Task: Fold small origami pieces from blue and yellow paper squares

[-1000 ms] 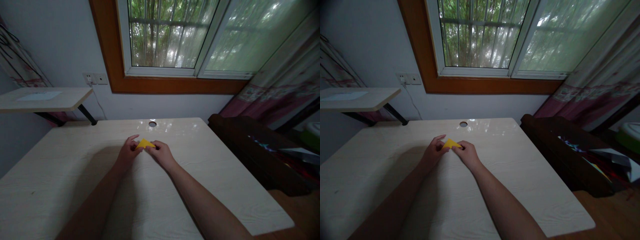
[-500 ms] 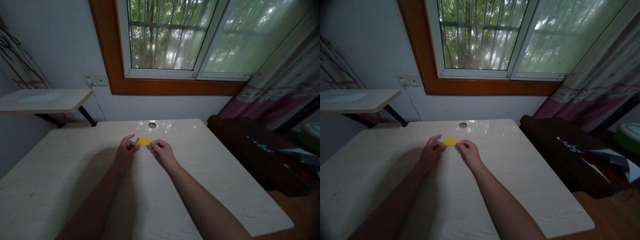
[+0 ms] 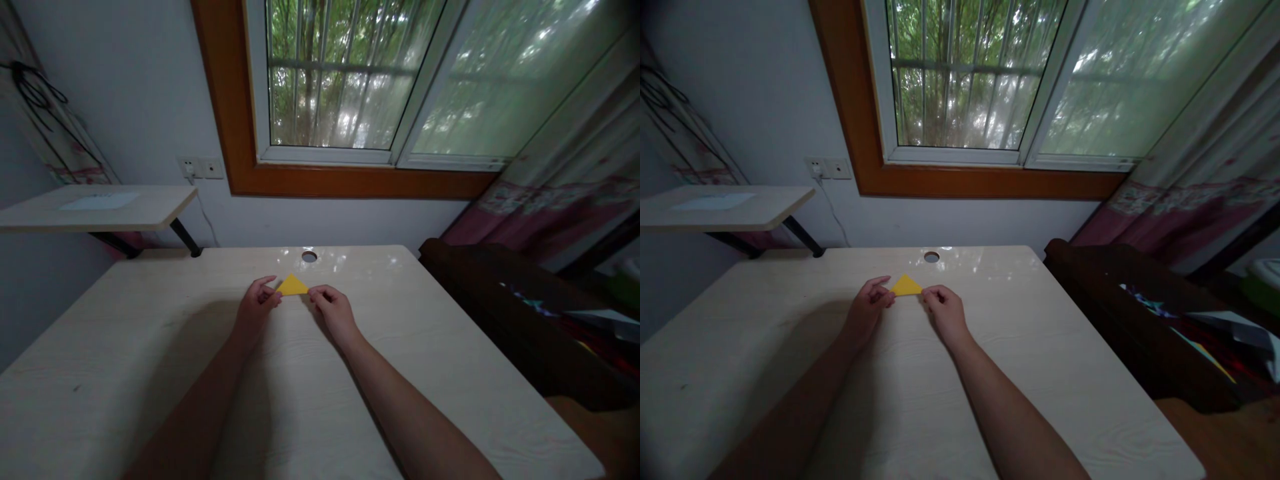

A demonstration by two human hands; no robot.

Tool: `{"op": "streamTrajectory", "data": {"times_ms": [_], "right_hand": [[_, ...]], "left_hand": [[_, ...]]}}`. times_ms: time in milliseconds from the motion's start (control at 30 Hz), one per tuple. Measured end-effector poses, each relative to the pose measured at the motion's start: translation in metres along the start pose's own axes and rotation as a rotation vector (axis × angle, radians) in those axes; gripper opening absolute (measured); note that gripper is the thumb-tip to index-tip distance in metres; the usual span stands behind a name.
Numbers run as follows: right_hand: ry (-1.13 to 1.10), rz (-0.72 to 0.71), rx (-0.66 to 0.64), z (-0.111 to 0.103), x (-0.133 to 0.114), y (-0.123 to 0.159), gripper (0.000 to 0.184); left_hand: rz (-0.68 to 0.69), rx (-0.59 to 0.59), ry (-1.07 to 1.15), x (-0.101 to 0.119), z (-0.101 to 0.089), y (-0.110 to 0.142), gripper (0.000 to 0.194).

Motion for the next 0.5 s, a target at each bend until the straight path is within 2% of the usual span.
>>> {"op": "streamTrajectory", "data": {"times_ms": [133, 300, 500], "right_hand": [[0.021, -0.012, 0.007, -0.001, -0.004, 0.001, 0.023], [0.014, -0.002, 0.001, 0.0, -0.006, 0.003, 0.026], [0.022, -0.001, -0.03, 0.001, -0.007, 0.004, 0.028]], "left_hand": [[0.024, -0.036, -0.022, -0.002, 0.003, 0.0, 0.039], [0.107, -0.115, -0.158, -0.002, 0.012, 0.004, 0.049], [0.246, -0.105, -0.278, 0.001, 0.014, 0.006, 0.052]]}}
Point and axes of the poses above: each hand's wrist, its own y-axis away from the middle knuckle, its own z-axis out of the palm, x = y × z, the point moved 6 cm from there along -y, towards the middle knuckle, and after that the axes turned 6 degrees about x, right-handed, at the moved point
